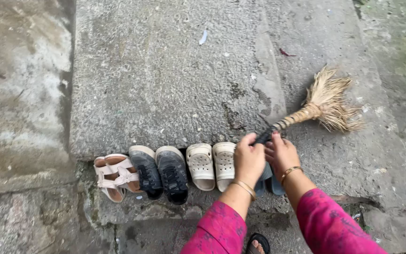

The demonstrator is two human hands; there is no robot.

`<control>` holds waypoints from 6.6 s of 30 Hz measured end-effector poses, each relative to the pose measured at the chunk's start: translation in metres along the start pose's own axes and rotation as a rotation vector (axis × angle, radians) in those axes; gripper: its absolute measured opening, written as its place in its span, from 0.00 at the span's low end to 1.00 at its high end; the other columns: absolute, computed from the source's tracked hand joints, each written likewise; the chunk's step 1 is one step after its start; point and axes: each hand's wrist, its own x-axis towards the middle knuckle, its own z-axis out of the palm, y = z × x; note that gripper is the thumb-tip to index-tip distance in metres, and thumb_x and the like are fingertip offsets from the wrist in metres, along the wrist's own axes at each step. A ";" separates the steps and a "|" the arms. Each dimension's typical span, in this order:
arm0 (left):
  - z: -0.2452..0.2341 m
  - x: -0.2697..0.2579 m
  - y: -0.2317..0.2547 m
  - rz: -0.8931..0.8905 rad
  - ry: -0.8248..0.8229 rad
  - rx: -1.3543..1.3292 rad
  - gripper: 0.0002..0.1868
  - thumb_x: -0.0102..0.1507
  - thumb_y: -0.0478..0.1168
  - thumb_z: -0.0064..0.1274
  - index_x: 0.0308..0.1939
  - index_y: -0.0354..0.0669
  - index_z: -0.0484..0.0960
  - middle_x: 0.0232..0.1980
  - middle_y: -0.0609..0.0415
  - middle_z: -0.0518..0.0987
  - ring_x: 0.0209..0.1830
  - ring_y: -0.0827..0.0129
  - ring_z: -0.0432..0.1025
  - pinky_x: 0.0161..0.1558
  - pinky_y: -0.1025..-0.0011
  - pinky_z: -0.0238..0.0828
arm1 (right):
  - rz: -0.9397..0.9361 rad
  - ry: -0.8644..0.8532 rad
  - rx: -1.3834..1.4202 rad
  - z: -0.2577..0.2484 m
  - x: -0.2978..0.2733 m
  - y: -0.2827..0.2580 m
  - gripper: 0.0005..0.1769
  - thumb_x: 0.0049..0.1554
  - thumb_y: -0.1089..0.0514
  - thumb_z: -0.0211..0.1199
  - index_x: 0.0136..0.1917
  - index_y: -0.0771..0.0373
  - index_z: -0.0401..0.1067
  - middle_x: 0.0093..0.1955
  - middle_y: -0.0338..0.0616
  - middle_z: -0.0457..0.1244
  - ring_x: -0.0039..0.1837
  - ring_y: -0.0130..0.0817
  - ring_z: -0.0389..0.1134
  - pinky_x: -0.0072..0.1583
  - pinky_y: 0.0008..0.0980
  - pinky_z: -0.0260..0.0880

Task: Sweeping a concrete outdoor path with a small hand broom.

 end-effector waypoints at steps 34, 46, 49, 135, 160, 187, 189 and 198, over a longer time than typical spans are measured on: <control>-0.171 -0.219 -0.014 0.112 0.324 -0.098 0.23 0.61 0.34 0.50 0.61 0.37 0.75 0.69 0.44 0.68 0.65 0.52 0.69 0.59 0.62 0.69 | -0.527 0.001 -0.500 0.025 -0.244 0.053 0.11 0.65 0.58 0.56 0.55 0.67 0.63 0.30 0.40 0.59 0.27 0.30 0.60 0.30 0.32 0.60; -0.148 -0.271 -0.025 0.025 0.284 -0.131 0.20 0.61 0.34 0.52 0.58 0.41 0.76 0.70 0.48 0.67 0.66 0.56 0.67 0.59 0.62 0.70 | -0.399 0.044 -0.331 -0.025 -0.254 0.054 0.10 0.63 0.57 0.57 0.53 0.62 0.61 0.34 0.35 0.58 0.30 0.25 0.58 0.31 0.30 0.63; -0.139 -0.283 -0.025 -0.014 0.296 -0.163 0.19 0.61 0.34 0.51 0.57 0.42 0.77 0.70 0.49 0.69 0.66 0.57 0.69 0.59 0.62 0.71 | -0.542 -0.057 -0.496 -0.046 -0.275 0.079 0.09 0.61 0.58 0.56 0.52 0.62 0.61 0.30 0.41 0.61 0.28 0.32 0.63 0.32 0.32 0.64; -0.225 -0.509 -0.223 -0.652 1.695 -0.328 0.35 0.59 0.30 0.50 0.72 0.36 0.64 0.78 0.36 0.58 0.76 0.41 0.57 0.72 0.56 0.56 | -0.729 -2.241 -2.817 0.053 -0.364 0.408 0.37 0.64 0.57 0.53 0.83 0.41 0.47 0.54 0.58 0.72 0.49 0.37 0.73 0.55 0.37 0.73; -0.226 -0.660 -0.249 -0.901 1.942 -0.697 0.34 0.60 0.31 0.48 0.73 0.42 0.63 0.81 0.46 0.54 0.77 0.50 0.57 0.71 0.61 0.57 | -0.996 -1.554 -2.842 0.021 -0.464 0.555 0.37 0.69 0.54 0.50 0.86 0.39 0.40 0.44 0.52 0.69 0.35 0.34 0.63 0.41 0.39 0.71; -0.283 -0.692 -0.277 -1.083 2.405 -0.597 0.33 0.60 0.32 0.50 0.71 0.35 0.65 0.79 0.38 0.57 0.77 0.43 0.56 0.72 0.57 0.53 | -1.000 -3.194 -2.024 0.054 -0.543 0.662 0.36 0.56 0.55 0.59 0.77 0.42 0.59 0.46 0.56 0.71 0.46 0.51 0.75 0.50 0.44 0.75; -0.288 -0.699 -0.279 -1.120 2.445 -0.550 0.33 0.60 0.31 0.49 0.70 0.34 0.65 0.79 0.36 0.56 0.77 0.42 0.55 0.73 0.57 0.54 | -1.389 -2.759 -2.142 0.062 -0.548 0.695 0.37 0.58 0.53 0.61 0.79 0.44 0.55 0.49 0.60 0.70 0.50 0.56 0.73 0.54 0.47 0.73; -0.306 -0.741 -0.287 -1.335 2.420 -0.340 0.36 0.59 0.34 0.50 0.72 0.35 0.63 0.80 0.37 0.55 0.79 0.42 0.53 0.75 0.53 0.49 | -1.098 -3.413 -2.270 0.012 -0.593 0.715 0.37 0.54 0.53 0.65 0.75 0.42 0.60 0.51 0.56 0.71 0.52 0.51 0.73 0.55 0.42 0.73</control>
